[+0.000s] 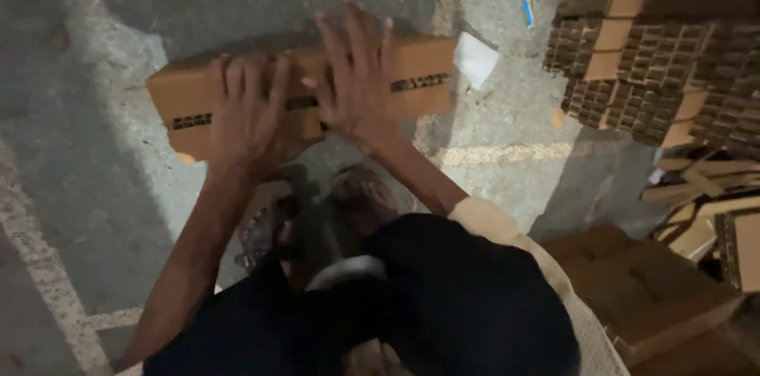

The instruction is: The person assembles flat cardboard boxes by hand on a warehouse floor. They fold the side flaps inward, tuck the end flaps into slots, and press the seams to form rectangular boxes. The person repeats this process for multiple boxes.

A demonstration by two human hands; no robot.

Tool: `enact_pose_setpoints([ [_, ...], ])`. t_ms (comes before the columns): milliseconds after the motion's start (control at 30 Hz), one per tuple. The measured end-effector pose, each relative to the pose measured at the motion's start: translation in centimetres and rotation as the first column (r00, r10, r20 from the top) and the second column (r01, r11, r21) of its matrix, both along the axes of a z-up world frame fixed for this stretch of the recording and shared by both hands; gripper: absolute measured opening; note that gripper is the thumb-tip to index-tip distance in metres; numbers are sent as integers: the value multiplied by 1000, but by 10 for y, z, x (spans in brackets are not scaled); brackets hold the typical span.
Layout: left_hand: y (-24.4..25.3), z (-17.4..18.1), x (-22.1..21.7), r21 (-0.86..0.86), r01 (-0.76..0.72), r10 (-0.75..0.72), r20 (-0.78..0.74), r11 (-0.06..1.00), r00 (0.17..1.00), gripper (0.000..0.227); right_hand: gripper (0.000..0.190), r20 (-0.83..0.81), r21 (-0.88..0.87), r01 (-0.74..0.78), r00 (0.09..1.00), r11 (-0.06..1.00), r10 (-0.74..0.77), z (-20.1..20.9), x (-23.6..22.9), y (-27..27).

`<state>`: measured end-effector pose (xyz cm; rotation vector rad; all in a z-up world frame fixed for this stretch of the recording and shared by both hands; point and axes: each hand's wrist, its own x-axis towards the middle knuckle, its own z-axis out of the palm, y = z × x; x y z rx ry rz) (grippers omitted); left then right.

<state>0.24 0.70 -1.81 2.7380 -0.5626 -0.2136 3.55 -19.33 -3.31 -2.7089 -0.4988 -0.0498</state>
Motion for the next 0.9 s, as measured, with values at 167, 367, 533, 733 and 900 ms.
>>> enact_pose_setpoints([
  [167,-4,9,0,-93,-31,34,28,995,999,105,62,-11,-26,21,1000,999,-22,1,-4,-1],
  [367,-8,-2,-9,-75,-53,65,168,996,984,77,75,-23,-55,14,1000,998,-15,5,-1,22],
  [533,-4,-6,-4,-268,-47,78,106,962,991,88,78,-69,145,-71,994,987,82,1,2,27],
  [733,-3,-5,-3,-202,-23,40,82,979,996,88,74,-99,199,-67,991,978,89,3,4,22],
  [900,-8,2,-7,-220,32,-19,57,975,998,105,70,-75,258,-173,977,951,198,0,2,2],
])
